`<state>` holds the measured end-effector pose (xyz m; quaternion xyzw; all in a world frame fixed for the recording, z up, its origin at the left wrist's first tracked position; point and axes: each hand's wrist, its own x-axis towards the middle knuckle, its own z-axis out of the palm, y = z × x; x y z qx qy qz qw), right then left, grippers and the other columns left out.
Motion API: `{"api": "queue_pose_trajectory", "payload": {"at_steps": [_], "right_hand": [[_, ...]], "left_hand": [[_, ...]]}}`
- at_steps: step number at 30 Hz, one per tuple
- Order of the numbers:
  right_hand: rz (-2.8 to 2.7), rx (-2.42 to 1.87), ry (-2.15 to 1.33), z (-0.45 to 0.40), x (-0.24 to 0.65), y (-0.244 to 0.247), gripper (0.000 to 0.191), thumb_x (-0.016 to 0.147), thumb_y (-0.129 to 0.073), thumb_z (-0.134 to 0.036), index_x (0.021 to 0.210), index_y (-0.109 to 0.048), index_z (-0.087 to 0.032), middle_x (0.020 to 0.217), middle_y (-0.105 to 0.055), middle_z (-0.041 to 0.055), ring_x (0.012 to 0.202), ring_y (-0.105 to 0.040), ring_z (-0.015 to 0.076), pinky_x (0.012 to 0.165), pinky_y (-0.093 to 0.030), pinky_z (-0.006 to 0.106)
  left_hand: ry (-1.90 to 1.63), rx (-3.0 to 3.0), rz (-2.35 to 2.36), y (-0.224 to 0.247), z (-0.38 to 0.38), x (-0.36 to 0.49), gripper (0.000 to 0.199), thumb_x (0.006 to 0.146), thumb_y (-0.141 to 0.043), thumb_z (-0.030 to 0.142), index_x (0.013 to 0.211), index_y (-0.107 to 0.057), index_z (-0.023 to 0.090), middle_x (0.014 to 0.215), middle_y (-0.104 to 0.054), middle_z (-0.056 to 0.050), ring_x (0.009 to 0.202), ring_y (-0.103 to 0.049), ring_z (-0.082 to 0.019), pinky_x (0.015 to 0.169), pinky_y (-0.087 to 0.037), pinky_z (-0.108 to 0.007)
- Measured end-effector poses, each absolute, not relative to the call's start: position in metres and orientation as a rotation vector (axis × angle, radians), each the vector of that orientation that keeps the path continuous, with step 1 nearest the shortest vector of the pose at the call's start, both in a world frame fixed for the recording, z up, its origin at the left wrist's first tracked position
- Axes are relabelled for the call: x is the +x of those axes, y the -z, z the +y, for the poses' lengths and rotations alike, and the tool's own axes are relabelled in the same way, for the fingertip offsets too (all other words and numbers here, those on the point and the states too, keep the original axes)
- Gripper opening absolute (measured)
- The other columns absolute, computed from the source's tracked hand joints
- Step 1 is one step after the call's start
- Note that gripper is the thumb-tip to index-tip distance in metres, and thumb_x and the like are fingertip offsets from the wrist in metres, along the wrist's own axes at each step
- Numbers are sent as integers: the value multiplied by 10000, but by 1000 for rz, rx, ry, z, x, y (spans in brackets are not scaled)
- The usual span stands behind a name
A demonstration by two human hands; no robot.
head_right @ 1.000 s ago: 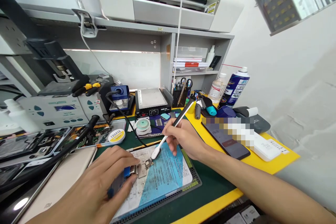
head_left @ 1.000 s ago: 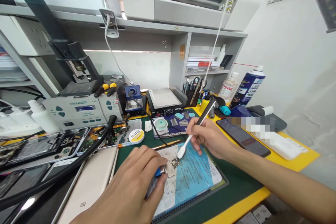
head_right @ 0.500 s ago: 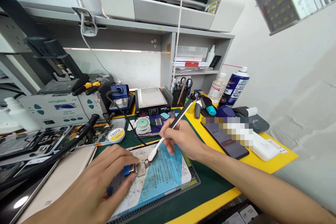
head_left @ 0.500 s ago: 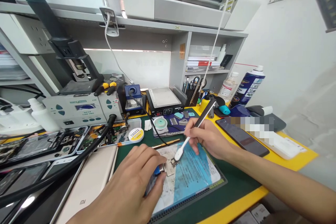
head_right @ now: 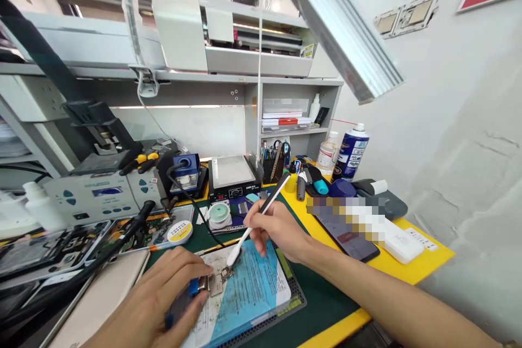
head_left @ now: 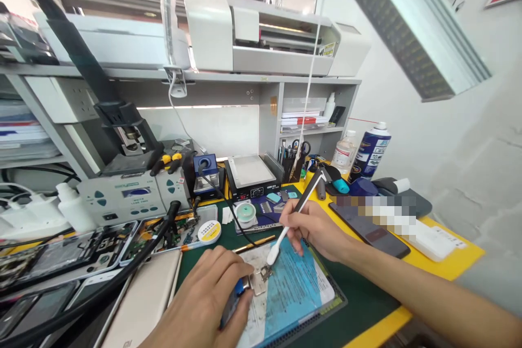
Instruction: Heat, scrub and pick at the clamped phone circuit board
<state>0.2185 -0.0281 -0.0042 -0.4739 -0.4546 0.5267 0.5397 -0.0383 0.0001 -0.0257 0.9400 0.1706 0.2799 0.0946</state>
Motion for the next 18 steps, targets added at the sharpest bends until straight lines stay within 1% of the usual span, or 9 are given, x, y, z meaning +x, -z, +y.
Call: {"api": "queue_pose_trajectory", "payload": {"at_steps": [3,6,8,10,13,16,18], "right_hand": [[-1059,-1152,-1204,-24,222,0,216,750,-793,-298,736,-627,-160,560,-642,-21,365,-550,108,328,-460,203],[-911,-1160,-1092,-16,232,-4,307,787,-816,-374,749,-588,-173,572,-621,-34,374,-523,90,327,-457,196],[-833,-1169,-1017,-9,241,-6,322,828,-798,-376,729,-564,-177,561,-578,-52,385,-508,72,331,-447,172],[-767,-1182,-970,-2,249,-7,290,860,-780,-330,744,-564,-174,599,-584,-49,409,-520,66,334,-448,161],[-719,-1197,-1016,5,255,-4,154,889,-743,-254,911,-645,-137,802,-700,25,478,-601,83,346,-476,172],[-728,-1184,-1145,8,256,-1,192,892,-727,-241,1021,-667,-112,1003,-750,109,549,-672,118,376,-518,198],[-746,-1163,-1228,9,255,1,230,874,-739,-229,1056,-671,-105,1052,-755,132,570,-691,135,388,-531,211]], "left_hand": [[-874,2768,525,30,1,-38,207,954,-567,136,1132,-593,240,1001,-670,-36,939,-648,-216,842,-563,-353],[-884,2809,458,35,5,-39,236,927,-601,128,1137,-599,237,1000,-687,-44,923,-662,-219,822,-574,-345],[-897,2838,421,37,9,-39,273,912,-618,121,1161,-599,232,1015,-697,-53,922,-668,-225,806,-581,-348],[-923,2843,428,39,12,-39,291,901,-625,111,1163,-601,233,1013,-700,-56,911,-673,-228,782,-585,-348],[-947,2833,415,40,13,-39,284,898,-624,115,1154,-609,235,1005,-705,-60,904,-676,-231,782,-587,-348],[-970,2812,442,40,13,-39,248,913,-597,129,1136,-625,232,990,-706,-71,894,-673,-235,773,-582,-347],[-956,2821,434,41,13,-40,242,916,-595,141,1137,-632,233,991,-710,-75,894,-676,-237,773,-584,-349]]}}
